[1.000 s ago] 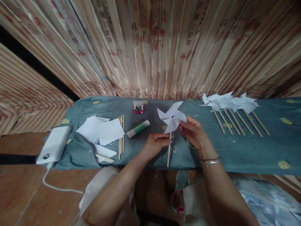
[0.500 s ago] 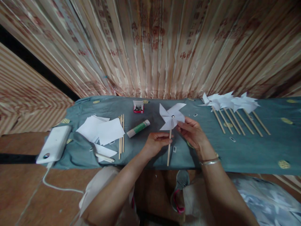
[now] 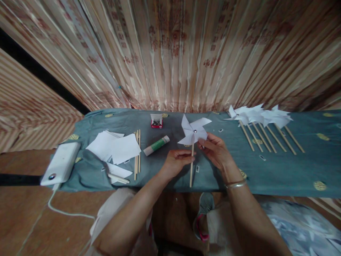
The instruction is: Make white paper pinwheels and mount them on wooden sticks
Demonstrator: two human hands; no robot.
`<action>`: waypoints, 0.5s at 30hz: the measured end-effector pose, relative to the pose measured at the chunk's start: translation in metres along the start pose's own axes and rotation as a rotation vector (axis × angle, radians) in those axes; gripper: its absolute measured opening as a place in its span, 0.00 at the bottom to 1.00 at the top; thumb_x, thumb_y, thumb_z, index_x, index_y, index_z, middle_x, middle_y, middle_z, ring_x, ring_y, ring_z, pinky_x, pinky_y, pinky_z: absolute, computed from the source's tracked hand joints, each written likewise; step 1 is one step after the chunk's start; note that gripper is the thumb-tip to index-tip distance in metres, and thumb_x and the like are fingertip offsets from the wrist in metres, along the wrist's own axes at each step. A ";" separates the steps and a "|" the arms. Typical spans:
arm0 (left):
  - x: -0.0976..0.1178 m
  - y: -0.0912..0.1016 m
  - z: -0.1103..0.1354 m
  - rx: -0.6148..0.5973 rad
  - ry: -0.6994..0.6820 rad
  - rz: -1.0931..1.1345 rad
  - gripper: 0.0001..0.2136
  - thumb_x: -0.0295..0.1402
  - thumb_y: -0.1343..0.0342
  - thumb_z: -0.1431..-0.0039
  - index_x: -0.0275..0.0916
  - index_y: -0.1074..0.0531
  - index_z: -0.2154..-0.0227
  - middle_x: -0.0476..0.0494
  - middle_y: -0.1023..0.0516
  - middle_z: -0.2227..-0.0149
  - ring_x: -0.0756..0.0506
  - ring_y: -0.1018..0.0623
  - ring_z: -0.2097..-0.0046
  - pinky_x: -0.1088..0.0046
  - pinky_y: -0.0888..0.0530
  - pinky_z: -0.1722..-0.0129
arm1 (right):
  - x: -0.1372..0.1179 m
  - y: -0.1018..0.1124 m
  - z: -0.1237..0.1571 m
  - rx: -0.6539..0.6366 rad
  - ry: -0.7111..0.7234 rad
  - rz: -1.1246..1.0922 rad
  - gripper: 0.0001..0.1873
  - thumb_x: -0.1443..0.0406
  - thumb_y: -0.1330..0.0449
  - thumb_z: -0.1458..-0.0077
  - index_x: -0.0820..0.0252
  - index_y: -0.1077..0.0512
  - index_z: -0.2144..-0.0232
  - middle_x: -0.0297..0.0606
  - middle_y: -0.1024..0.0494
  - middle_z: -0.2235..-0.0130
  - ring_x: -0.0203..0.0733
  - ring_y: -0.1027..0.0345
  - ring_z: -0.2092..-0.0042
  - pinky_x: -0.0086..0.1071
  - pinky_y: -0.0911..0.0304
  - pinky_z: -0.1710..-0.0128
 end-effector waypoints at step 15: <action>0.003 0.005 -0.004 0.034 -0.060 0.014 0.12 0.32 0.32 0.62 0.36 0.18 0.70 0.45 0.17 0.70 0.46 0.23 0.67 0.70 0.27 0.61 | -0.002 0.010 0.008 0.100 0.008 0.061 0.14 0.54 0.27 0.62 0.55 0.23 0.78 0.29 0.25 0.78 0.32 0.37 0.75 0.25 0.37 0.75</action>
Point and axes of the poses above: each hand's wrist, its own z-axis away from the middle knuckle, its own y-axis out of the back of the hand, x = y × z, the point moved 10 cm from there along -z, towards the middle knuckle
